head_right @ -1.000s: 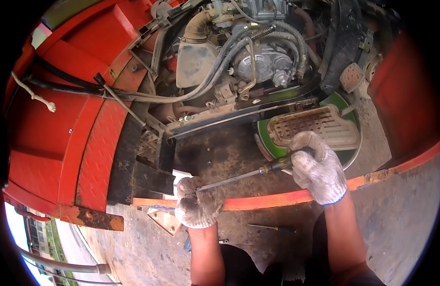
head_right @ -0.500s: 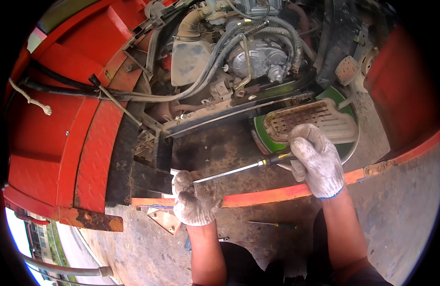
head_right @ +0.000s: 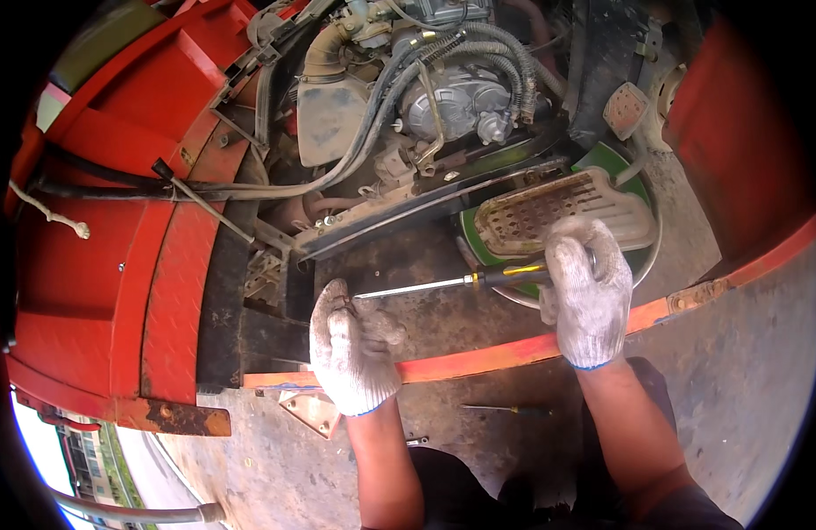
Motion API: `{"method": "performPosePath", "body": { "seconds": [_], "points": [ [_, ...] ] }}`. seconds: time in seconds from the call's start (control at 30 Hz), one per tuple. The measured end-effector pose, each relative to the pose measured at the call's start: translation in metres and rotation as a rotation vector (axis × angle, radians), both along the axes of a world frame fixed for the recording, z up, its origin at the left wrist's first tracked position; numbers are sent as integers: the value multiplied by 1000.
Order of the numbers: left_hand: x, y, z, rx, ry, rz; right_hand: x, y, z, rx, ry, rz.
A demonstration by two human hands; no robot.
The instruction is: The person drains green liquid from an engine into a basin and uses a screwdriver to work on the internal components of a red three-wheeled vehicle.
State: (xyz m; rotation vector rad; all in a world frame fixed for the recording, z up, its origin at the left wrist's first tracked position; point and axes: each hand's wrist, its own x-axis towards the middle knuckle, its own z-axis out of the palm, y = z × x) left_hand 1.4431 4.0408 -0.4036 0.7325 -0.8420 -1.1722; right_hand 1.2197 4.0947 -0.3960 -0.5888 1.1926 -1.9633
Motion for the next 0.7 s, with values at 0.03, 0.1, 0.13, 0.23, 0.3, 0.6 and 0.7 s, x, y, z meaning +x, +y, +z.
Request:
{"method": "performPosePath", "body": {
  "seconds": [0.03, 0.1, 0.13, 0.23, 0.3, 0.6, 0.7],
  "points": [
    [2, -3, -3, -13, -5, 16, -2, -2, 0, -6, -45, -31],
    [7, -3, 1, -23, 70, -27, -7, -9, -4, 2, -207, -129],
    [8, -5, 4, -7, 88, -50, -10, -11, -4, 0, -230, -125],
    [12, -9, 3, 26, 151, -151, -11, -14, -1, 11, -244, -131],
    [22, -13, -4, 36, 274, -202, -4, -16, 0, 39, -179, -159],
    [28, -11, -4, 27, 483, -381, -10, -10, -7, -22, -152, -44],
    [19, -8, 1, 90, 451, -275, -13, -5, -9, 0, -136, -6]
  ]
}}
